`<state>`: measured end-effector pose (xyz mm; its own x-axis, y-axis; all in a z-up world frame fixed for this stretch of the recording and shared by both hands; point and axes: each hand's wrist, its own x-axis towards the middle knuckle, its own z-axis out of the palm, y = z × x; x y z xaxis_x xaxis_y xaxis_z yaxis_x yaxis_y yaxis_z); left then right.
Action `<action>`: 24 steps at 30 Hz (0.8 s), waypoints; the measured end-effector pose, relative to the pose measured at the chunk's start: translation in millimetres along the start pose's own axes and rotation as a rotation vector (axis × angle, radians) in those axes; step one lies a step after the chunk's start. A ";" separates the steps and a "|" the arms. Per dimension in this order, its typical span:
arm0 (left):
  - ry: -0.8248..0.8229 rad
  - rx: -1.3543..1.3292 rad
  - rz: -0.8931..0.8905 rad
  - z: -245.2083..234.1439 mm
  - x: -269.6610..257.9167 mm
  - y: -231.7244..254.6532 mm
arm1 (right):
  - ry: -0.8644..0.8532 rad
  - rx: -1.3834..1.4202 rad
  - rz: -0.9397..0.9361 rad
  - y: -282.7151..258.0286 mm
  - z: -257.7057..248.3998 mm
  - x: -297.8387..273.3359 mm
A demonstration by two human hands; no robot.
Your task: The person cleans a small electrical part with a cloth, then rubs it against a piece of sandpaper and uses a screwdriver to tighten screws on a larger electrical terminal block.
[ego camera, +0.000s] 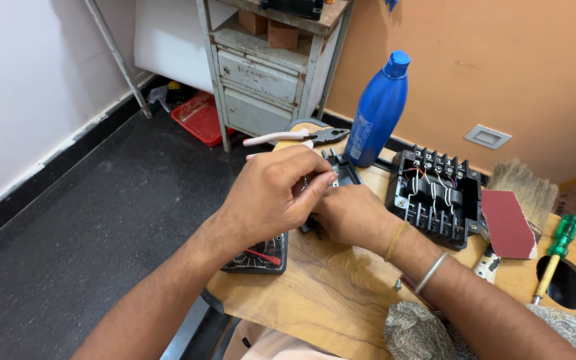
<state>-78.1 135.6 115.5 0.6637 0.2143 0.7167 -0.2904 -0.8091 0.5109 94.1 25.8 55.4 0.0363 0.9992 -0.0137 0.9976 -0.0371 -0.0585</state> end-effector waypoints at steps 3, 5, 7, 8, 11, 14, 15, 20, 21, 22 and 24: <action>-0.028 -0.097 -0.095 2.9 -6.7 -2.7 | -0.059 -0.102 -0.055 0.4 0.6 2.3; -0.053 -0.274 -0.261 9.8 -10.3 -3.5 | 0.085 0.023 -0.040 -1.6 -2.5 -7.4; -0.084 -0.443 -0.418 14.3 -11.6 -5.1 | 0.241 0.145 -0.025 -1.2 -10.9 -19.9; -0.090 -0.602 -0.487 18.5 -12.1 -4.9 | 0.297 0.316 -0.030 2.1 -16.2 -31.5; -0.103 -0.860 -0.586 24.1 -13.0 -0.7 | 0.377 0.816 0.139 6.6 -26.2 -64.8; -0.130 -1.015 -0.600 31.1 -16.4 12.5 | 0.433 1.249 0.363 11.8 -34.0 -108.4; -0.155 -1.068 -0.585 34.6 -17.6 18.4 | 0.438 1.247 0.359 13.1 -35.3 -120.8; -0.214 -1.199 -0.533 62.5 -21.6 46.1 | 0.579 1.761 -0.047 13.4 -27.4 -160.5; -0.229 -1.231 -0.494 66.5 -21.2 50.1 | 0.584 1.757 -0.048 13.9 -27.1 -164.5; -0.232 -1.228 -0.489 70.2 -20.0 52.9 | 0.593 1.763 -0.049 14.1 -26.3 -166.2; -0.207 -1.279 -0.470 77.3 -18.5 56.3 | 0.608 1.771 -0.054 16.5 -25.2 -166.5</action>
<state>-53.5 43.8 94.3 0.9315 0.1494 0.3315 -0.3635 0.4017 0.8405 105.9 -140.9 81.9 0.4219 0.8516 0.3110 -0.1973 0.4211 -0.8853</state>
